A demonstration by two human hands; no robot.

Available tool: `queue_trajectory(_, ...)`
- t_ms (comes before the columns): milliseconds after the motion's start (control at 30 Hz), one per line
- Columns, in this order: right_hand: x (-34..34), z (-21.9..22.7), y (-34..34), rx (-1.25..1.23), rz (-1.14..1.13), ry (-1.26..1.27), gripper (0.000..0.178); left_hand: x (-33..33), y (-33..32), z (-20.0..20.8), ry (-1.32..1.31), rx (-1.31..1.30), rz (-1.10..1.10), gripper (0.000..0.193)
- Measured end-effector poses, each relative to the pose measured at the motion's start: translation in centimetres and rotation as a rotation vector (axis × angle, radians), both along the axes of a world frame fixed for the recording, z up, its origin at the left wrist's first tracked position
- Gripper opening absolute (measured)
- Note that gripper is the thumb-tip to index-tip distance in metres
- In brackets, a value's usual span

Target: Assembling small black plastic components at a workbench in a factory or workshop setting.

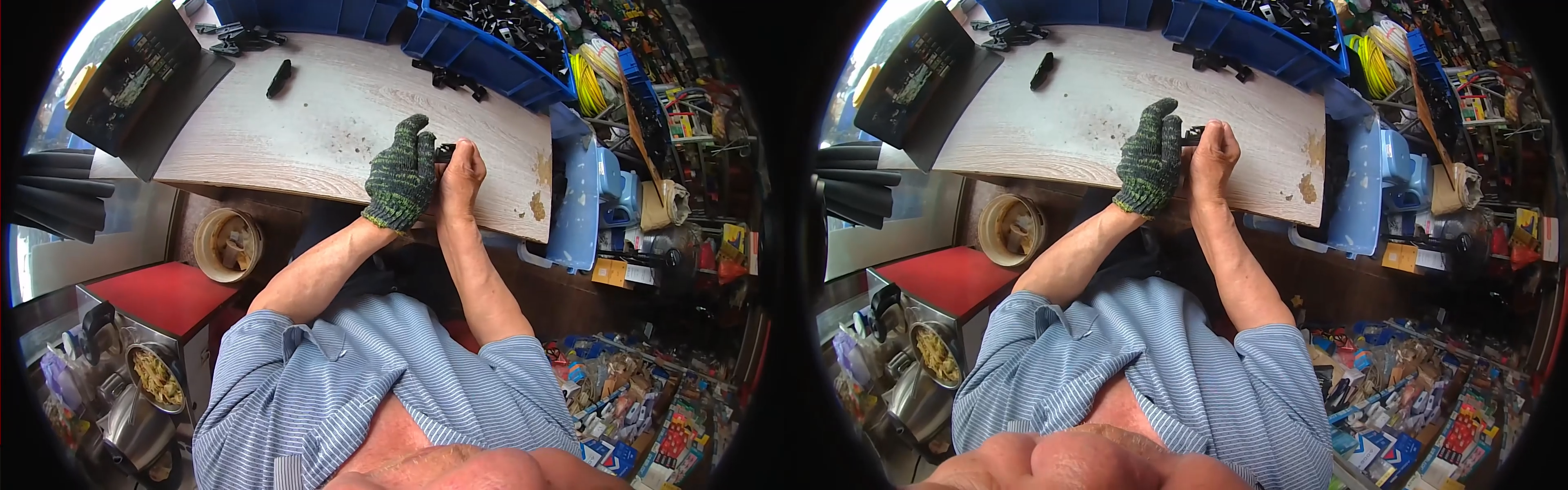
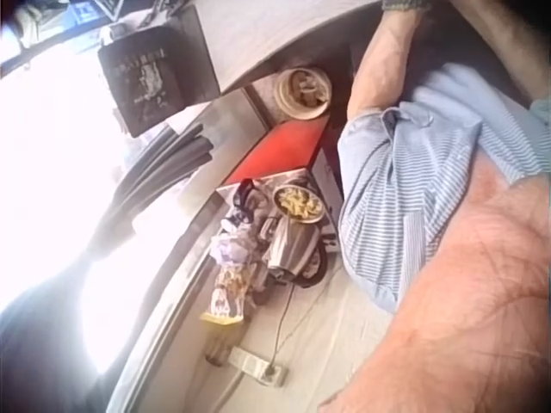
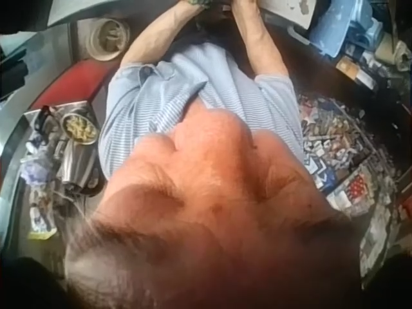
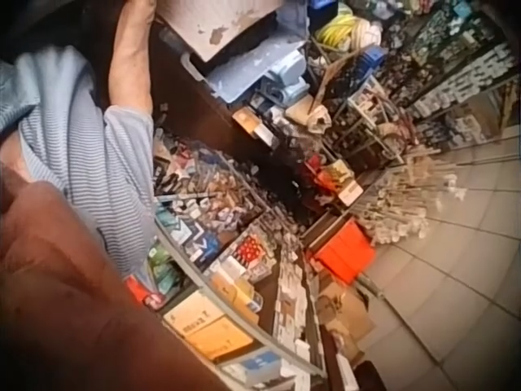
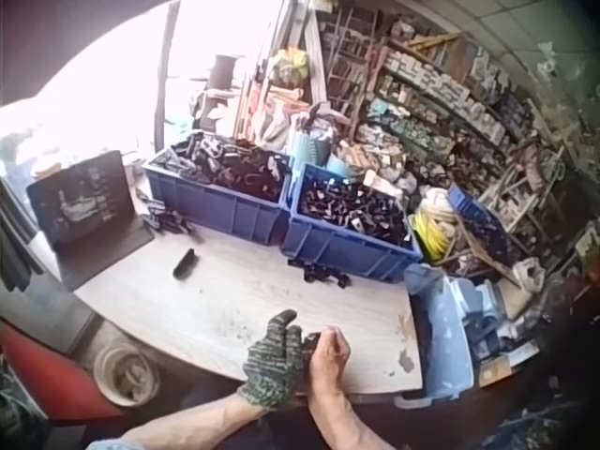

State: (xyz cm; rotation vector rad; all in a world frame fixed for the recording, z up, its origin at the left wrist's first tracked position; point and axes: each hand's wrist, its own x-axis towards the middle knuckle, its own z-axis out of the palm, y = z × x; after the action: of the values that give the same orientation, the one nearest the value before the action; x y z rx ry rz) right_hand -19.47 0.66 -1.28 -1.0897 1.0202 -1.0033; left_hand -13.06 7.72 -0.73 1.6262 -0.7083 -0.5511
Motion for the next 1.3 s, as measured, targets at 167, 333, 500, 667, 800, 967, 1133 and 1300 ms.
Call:
queue_trajectory(167,-0.2,-0.7,-0.1,0.024,0.008,-0.036,0.027,0.3,-0.4,-1.0,-0.182,-0.029,0.031,0.033)
queue_trajectory(333,-0.2,0.1,-0.2,-0.009,-0.048,-0.041,0.025,0.2,-1.4,-2.5,-0.418,-0.117,0.043,0.032)
queue_trajectory(500,-1.7,-2.3,-1.7,-0.163,0.009,-0.016,0.026,0.0,-0.1,-1.2,-0.323,-0.090,-0.085,0.030)
queue_trajectory(667,0.5,-0.1,0.4,0.019,-0.035,-0.092,0.030,1.8,-0.8,-3.1,-0.447,-0.157,-0.028,0.030)
queue_trajectory(800,-1.7,-3.0,-1.9,-0.113,0.093,-0.061,0.025,-0.2,-1.5,-1.0,-0.286,0.054,-0.039,0.032)
queue_trajectory(967,-1.1,-3.7,-1.8,-0.198,0.039,-0.010,0.028,0.0,-0.6,-1.4,-0.199,0.026,-0.018,0.031)
queue_trajectory(1133,-0.2,-1.2,0.1,-0.018,0.009,-0.013,0.024,1.1,-0.7,-4.6,-0.400,-0.175,0.124,0.029)
queue_trajectory(1300,-0.3,-1.3,-0.4,-0.068,-0.035,0.028,0.026,0.2,-0.9,-2.8,-0.414,-0.130,0.038,0.029)
